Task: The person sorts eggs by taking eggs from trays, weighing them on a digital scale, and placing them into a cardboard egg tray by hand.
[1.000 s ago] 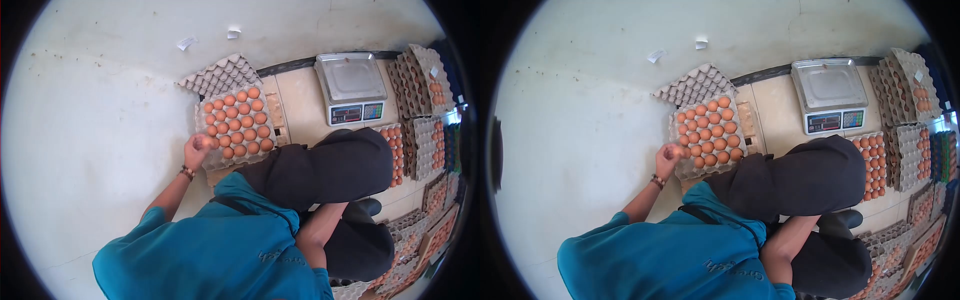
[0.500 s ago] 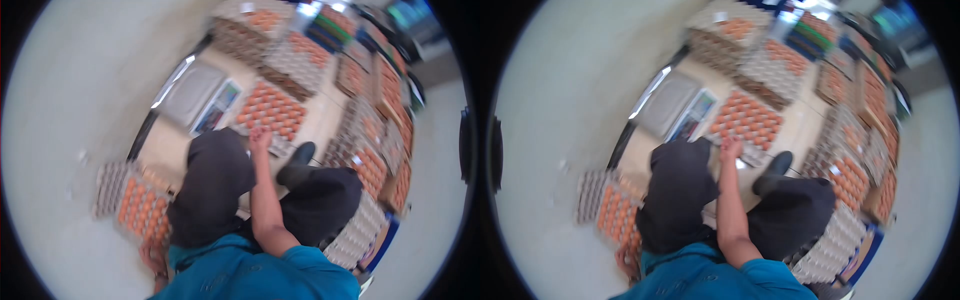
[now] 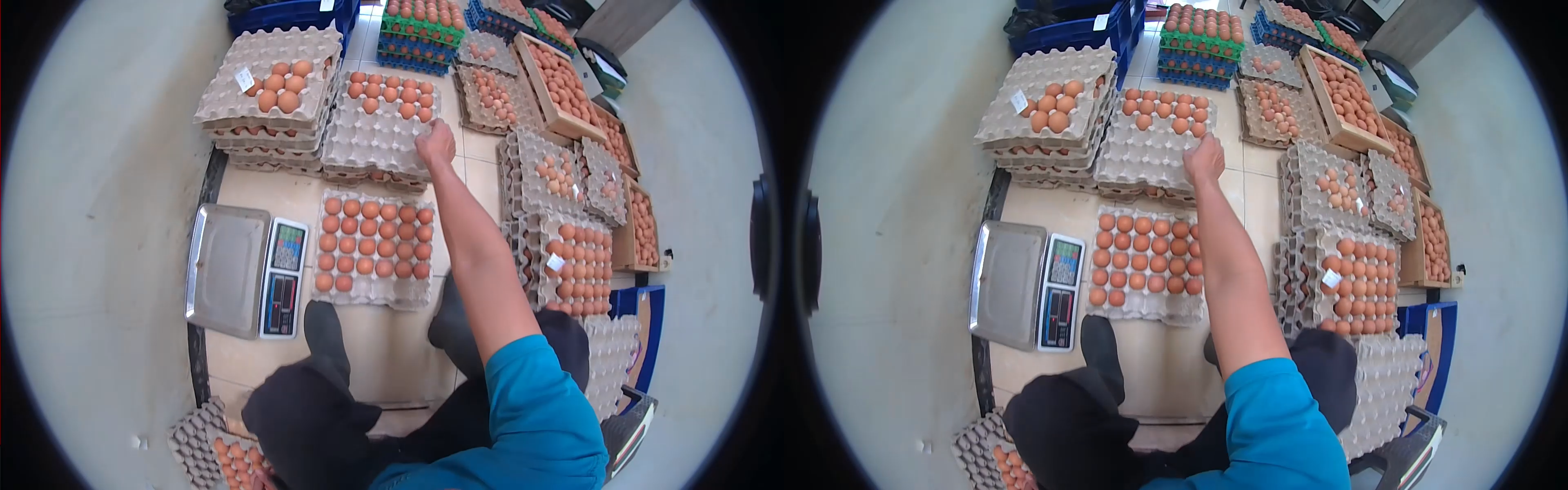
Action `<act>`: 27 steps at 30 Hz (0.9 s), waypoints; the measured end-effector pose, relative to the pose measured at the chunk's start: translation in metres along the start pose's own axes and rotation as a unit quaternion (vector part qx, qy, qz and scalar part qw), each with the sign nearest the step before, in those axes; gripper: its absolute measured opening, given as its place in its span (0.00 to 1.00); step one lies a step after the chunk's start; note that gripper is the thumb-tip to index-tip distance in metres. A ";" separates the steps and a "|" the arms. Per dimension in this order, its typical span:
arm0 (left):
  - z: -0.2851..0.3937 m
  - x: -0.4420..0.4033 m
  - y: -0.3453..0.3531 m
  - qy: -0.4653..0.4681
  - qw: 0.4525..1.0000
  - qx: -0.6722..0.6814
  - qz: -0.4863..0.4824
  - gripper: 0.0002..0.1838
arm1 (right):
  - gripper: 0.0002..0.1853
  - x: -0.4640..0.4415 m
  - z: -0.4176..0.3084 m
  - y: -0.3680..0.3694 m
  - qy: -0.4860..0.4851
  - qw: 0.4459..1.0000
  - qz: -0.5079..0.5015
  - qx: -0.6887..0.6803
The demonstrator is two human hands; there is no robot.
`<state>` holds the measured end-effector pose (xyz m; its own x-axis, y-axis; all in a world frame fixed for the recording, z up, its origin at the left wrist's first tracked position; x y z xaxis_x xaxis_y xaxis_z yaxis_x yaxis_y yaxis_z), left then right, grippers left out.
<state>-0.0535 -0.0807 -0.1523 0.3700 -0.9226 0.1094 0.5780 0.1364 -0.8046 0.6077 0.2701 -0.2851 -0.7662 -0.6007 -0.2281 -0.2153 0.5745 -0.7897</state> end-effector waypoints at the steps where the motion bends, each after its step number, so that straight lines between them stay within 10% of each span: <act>1: 0.005 -0.014 0.005 0.000 1.000 -0.010 -0.005 0.08 | 0.16 -0.015 -0.005 -0.001 -0.014 1.000 -0.021 0.006; 12: 0.027 -0.085 0.030 -0.013 0.996 -0.062 -0.064 0.08 | 0.25 -0.083 -0.048 0.054 0.017 0.982 -0.110 0.155; 16: 0.025 -0.092 0.032 -0.023 0.995 -0.066 -0.068 0.08 | 0.19 -0.099 -0.022 0.050 0.130 0.982 -0.104 -0.085; 19: 0.023 -0.094 0.040 -0.027 0.995 -0.066 -0.074 0.08 | 0.17 -0.094 -0.009 0.050 0.218 0.826 -0.152 -0.497; 22: 0.021 -0.097 0.041 -0.025 0.995 -0.066 -0.075 0.09 | 0.16 -0.072 -0.028 0.047 0.244 0.543 -0.184 -0.782; 25: 0.022 -0.101 0.043 -0.020 0.995 -0.064 -0.079 0.09 | 0.10 -0.061 -0.061 0.063 0.300 0.523 -0.169 -0.780; 27: 0.021 -0.101 0.041 -0.021 0.995 -0.063 -0.078 0.09 | 0.11 -0.065 -0.072 0.080 0.221 0.754 -0.162 -0.597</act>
<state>-0.0520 0.0253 -0.1840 0.3139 -0.9128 0.2612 0.5355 -0.0570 -0.8426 0.5968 0.3947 -0.2927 -0.6259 -0.7251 0.2871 -0.6242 0.6865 0.3730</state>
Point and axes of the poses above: each hand's wrist, its own x-axis away from the middle knuckle, its own y-axis out of the palm, z = x × y, the point moved 2 cm from there along -x, towards the middle knuckle, and after that the axes turned 5 degrees about -y, right-handed, at the moved point
